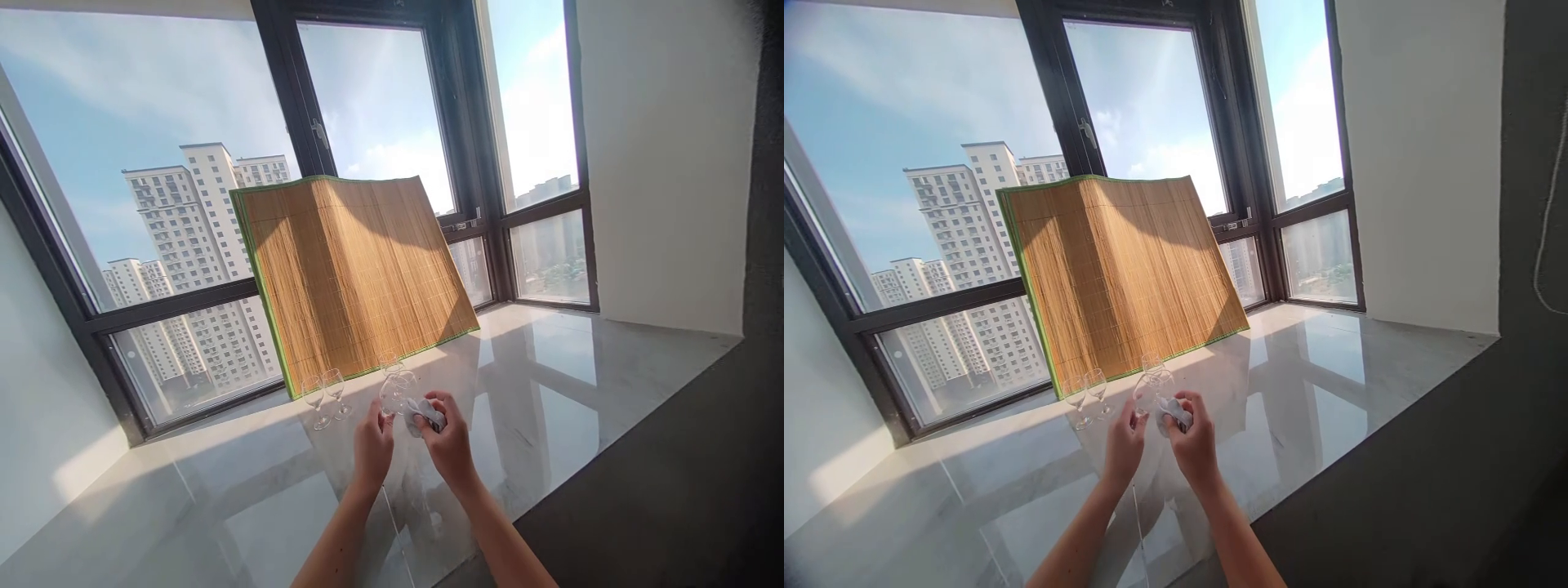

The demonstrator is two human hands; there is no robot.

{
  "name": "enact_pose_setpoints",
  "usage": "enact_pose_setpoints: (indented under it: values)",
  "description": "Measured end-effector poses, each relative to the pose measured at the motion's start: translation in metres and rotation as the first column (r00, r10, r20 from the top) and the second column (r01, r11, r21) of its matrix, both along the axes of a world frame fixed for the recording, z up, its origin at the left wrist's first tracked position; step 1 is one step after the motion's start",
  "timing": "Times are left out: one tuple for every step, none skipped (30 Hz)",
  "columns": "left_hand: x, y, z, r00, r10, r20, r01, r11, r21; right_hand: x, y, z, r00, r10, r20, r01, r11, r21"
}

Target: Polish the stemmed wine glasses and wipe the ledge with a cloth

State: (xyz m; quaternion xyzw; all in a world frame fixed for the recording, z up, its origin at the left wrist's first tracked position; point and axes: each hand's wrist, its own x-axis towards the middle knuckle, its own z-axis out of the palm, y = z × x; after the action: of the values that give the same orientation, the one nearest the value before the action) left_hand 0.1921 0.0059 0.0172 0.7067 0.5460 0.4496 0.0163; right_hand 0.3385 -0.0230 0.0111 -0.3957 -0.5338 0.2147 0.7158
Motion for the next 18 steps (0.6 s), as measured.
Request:
enact_pose_setpoints:
  values:
    - [-0.004,0.001,0.001,0.999,0.031,-0.033,-0.030,0.999,0.023,-0.002,-0.003,0.001,1.000,0.011,0.020,-0.012,1.000,0.014]
    - [-0.007,0.001,0.002,0.995,0.063,-0.072,-0.059,0.996,0.061,-0.004,-0.005,0.003,0.999,0.020,0.045,-0.021,0.999,0.027]
    - [-0.010,0.001,0.004,0.989,0.096,-0.113,-0.084,0.990,0.112,-0.006,-0.008,0.004,0.997,0.029,0.073,-0.032,0.999,0.040]
    - [-0.011,0.000,0.005,0.980,0.127,-0.150,-0.102,0.981,0.163,-0.009,-0.010,0.005,0.994,0.037,0.100,-0.043,0.998,0.052]
    - [-0.012,-0.001,0.006,0.971,0.148,-0.186,-0.109,0.973,0.203,-0.010,-0.012,0.006,0.991,0.043,0.123,-0.051,0.997,0.064]
    - [-0.013,-0.002,0.007,0.964,0.155,-0.218,-0.105,0.968,0.227,-0.012,-0.013,0.006,0.989,0.043,0.141,-0.053,0.996,0.072]
    - [-0.012,-0.003,0.008,0.959,0.149,-0.242,-0.092,0.968,0.235,-0.013,-0.014,0.006,0.988,0.038,0.153,-0.049,0.996,0.074]
    - [-0.012,-0.004,0.008,0.957,0.133,-0.256,-0.073,0.970,0.232,-0.013,-0.014,0.006,0.987,0.025,0.159,-0.037,0.997,0.072]
    - [-0.011,-0.005,0.008,0.959,0.111,-0.260,-0.052,0.973,0.224,-0.013,-0.014,0.006,0.986,0.006,0.165,-0.017,0.998,0.066]
    - [-0.010,-0.005,0.008,0.964,0.089,-0.250,-0.034,0.976,0.214,-0.012,-0.013,0.005,0.985,-0.017,0.171,0.007,0.998,0.058]
    - [-0.009,-0.005,0.008,0.971,0.069,-0.227,-0.021,0.979,0.205,-0.010,-0.011,0.004,0.982,-0.042,0.183,0.033,0.998,0.050]
    - [-0.009,-0.004,0.008,0.979,0.053,-0.197,-0.013,0.980,0.199,-0.008,-0.009,0.003,0.978,-0.071,0.195,0.063,0.997,0.046]
    - [-0.009,-0.003,0.008,0.986,0.041,-0.163,-0.008,0.980,0.197,-0.005,-0.008,0.003,0.973,-0.104,0.207,0.097,0.994,0.045]
    - [-0.009,-0.002,0.007,0.991,0.035,-0.129,-0.009,0.980,0.197,-0.002,-0.006,0.002,0.966,-0.139,0.216,0.132,0.990,0.047]
    - [-0.010,-0.001,0.007,0.995,0.036,-0.093,-0.017,0.980,0.199,0.001,-0.004,0.001,0.959,-0.175,0.222,0.169,0.984,0.049]
    - [-0.010,0.000,0.007,0.997,0.042,-0.058,-0.029,0.979,0.203,0.005,-0.003,0.001,0.952,-0.208,0.224,0.202,0.978,0.051]
    - [-0.011,0.001,0.006,0.998,0.050,-0.027,-0.043,0.977,0.209,0.007,-0.002,0.000,0.947,-0.229,0.225,0.223,0.973,0.050]
    - [-0.011,0.002,0.006,0.998,0.059,-0.004,-0.057,0.975,0.214,0.009,-0.001,0.001,0.947,-0.230,0.226,0.226,0.973,0.044]
